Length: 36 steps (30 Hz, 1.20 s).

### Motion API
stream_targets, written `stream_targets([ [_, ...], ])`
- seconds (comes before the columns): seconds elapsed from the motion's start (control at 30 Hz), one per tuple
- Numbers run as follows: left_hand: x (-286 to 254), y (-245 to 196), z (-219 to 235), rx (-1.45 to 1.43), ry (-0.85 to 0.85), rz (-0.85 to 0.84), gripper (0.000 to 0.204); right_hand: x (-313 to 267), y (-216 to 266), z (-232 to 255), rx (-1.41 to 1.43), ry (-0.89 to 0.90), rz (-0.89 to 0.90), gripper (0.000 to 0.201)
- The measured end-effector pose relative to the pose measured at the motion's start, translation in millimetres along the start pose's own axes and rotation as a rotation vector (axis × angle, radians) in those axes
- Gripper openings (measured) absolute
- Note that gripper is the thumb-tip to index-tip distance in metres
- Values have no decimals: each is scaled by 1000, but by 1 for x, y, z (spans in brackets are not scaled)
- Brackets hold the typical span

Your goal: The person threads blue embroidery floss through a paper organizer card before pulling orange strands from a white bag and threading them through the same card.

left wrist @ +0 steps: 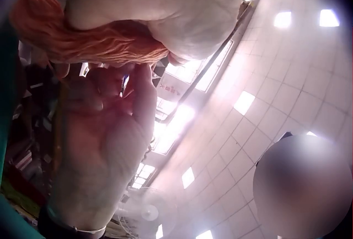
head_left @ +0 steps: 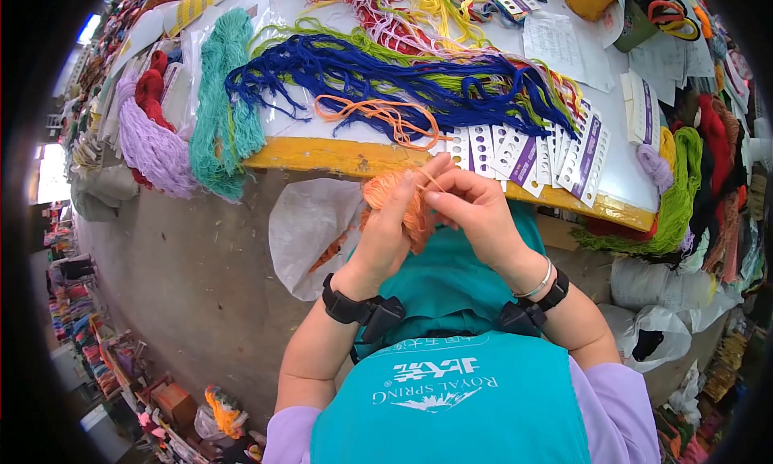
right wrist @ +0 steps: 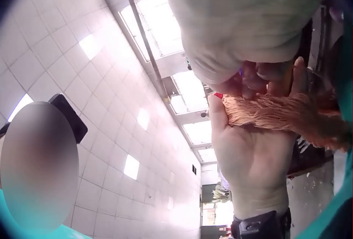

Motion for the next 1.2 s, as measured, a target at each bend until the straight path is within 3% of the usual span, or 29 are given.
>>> stream_targets([
  [0.33,-2,-8,0,33,-25,-34,51,-2,-10,5,114,0,21,12],
  [0.53,-5,-13,9,44,-44,-50,47,1,-5,9,445,1,-85,11],
  [0.63,-7,-20,6,82,-62,-51,42,1,1,13,408,92,-127,11],
  [0.73,-7,-29,4,135,-109,-59,38,-1,10,27,-140,145,-106,13],
  [0.83,-11,-46,24,-44,-30,-61,33,-7,22,45,-304,113,15,15],
  [0.9,-19,-64,41,-237,-10,-65,33,-16,29,56,-330,15,260,19],
  [1.0,-33,-86,58,-465,-67,-98,35,-29,27,81,-102,-73,404,22],
  [1.07,-42,-101,74,-542,-73,-132,36,-44,29,90,447,-39,288,22],
  [1.17,-62,-126,113,-517,-169,-250,37,-72,35,133,592,-83,242,24],
  [1.2,-71,-136,128,-511,-260,-317,37,-81,34,148,503,-224,264,25],
])
Point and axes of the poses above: each hand's wrist, its own x-axis towards the middle knuckle, its own z-axis out of the back of the hand, y = z × x, the point moved 1 cm from there along x, towards the middle knuckle, and after that the axes turned 9 degrees about -x, right-handed, at the moved point
